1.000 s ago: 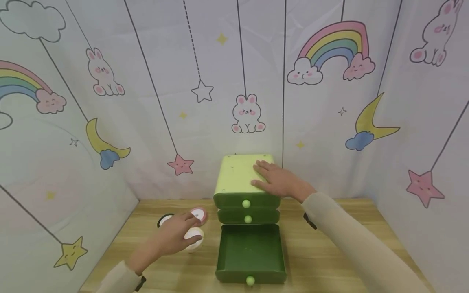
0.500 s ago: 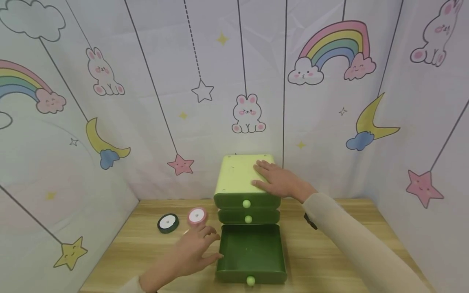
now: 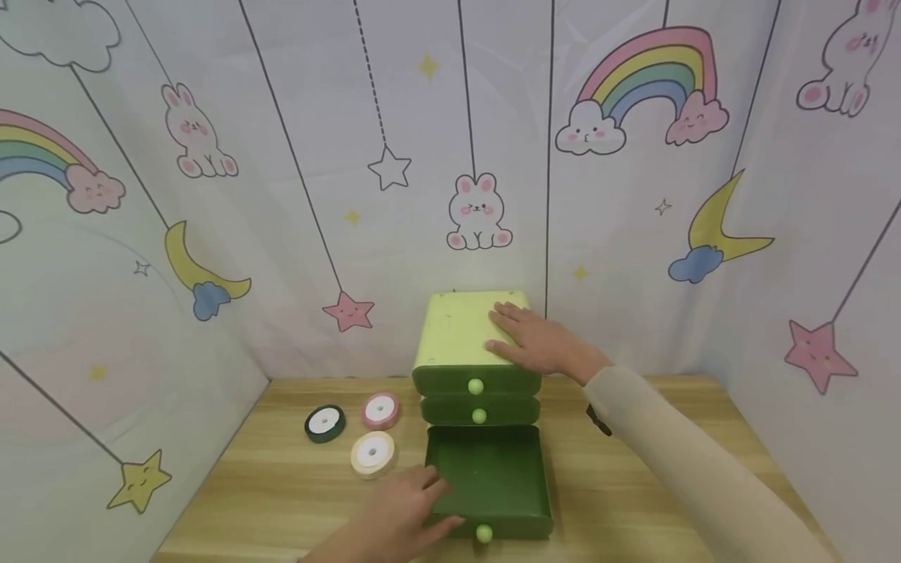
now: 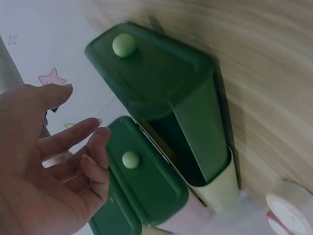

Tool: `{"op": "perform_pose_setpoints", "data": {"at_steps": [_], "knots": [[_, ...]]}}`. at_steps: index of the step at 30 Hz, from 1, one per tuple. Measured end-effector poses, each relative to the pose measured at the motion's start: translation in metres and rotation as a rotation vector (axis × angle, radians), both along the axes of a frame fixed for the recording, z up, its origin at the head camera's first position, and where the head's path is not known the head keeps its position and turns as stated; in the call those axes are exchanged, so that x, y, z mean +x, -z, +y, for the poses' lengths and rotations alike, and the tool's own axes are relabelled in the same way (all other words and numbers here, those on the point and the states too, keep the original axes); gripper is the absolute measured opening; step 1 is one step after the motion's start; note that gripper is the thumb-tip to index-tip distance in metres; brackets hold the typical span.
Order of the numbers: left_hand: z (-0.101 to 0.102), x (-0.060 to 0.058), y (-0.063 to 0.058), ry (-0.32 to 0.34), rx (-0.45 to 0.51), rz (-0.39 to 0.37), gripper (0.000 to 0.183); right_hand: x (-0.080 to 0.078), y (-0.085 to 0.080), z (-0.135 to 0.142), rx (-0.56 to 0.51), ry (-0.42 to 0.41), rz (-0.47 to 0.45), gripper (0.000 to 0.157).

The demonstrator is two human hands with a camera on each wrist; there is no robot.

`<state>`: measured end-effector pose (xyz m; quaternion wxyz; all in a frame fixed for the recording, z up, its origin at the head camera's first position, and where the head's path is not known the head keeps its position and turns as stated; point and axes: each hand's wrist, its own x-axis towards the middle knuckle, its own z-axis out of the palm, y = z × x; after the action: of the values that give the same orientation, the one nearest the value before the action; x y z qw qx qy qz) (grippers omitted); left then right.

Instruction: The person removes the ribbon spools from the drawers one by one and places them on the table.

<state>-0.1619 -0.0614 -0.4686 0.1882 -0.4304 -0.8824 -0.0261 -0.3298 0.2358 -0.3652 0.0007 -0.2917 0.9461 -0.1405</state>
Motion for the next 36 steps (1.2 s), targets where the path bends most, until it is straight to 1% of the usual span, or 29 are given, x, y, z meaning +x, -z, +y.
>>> {"op": "perform_pose_setpoints", "data": {"at_steps": [3,5,7,9,14,16,18,19,25,26,29,33,35,36], "knots": [[0.008,0.006,0.003,0.001,-0.027,0.029,0.033,0.0,-0.001,0.0,0.003,-0.001,-0.001,0.081],[0.014,0.009,0.005,0.013,-0.042,0.026,0.03,0.0,-0.001,0.0,0.006,-0.001,-0.002,0.081],[0.02,0.012,0.008,0.026,-0.059,-0.003,0.026,0.0,-0.001,0.001,0.005,-0.002,-0.002,0.081],[0.025,0.014,0.012,0.045,-0.08,-0.01,0.021,0.0,-0.002,0.001,0.0,-0.001,0.001,0.081],[0.033,0.017,0.023,0.096,-0.118,0.062,0.013,0.0,-0.002,0.0,-0.003,0.001,0.007,0.081],[0.035,0.018,0.026,0.107,-0.125,0.064,0.013,0.0,-0.002,0.0,-0.003,0.0,0.006,0.082],[0.036,0.019,0.027,0.112,-0.134,0.053,0.014,0.0,-0.001,0.0,-0.005,-0.001,0.004,0.082],[0.036,0.019,0.027,0.111,-0.142,0.058,0.018,0.0,-0.001,0.0,-0.007,-0.002,0.004,0.081],[0.036,0.021,0.03,0.102,-0.183,0.076,0.046,0.0,0.002,0.0,-0.011,-0.004,0.007,0.081],[0.037,0.021,0.031,0.102,-0.192,0.075,0.049,0.0,0.002,0.0,-0.012,-0.003,0.007,0.081],[0.039,0.021,0.036,0.107,-0.221,0.132,0.05,0.0,0.003,-0.001,-0.01,-0.002,0.005,0.082],[0.046,0.021,0.043,0.117,-0.245,0.238,0.047,-0.001,0.002,0.0,-0.009,-0.001,0.004,0.081],[0.049,0.021,0.046,0.13,-0.251,0.23,0.047,-0.001,0.002,0.0,-0.009,0.0,0.006,0.081],[0.051,0.019,0.051,0.139,-0.246,0.22,0.048,-0.001,0.002,0.0,-0.009,0.0,0.008,0.081]]}}
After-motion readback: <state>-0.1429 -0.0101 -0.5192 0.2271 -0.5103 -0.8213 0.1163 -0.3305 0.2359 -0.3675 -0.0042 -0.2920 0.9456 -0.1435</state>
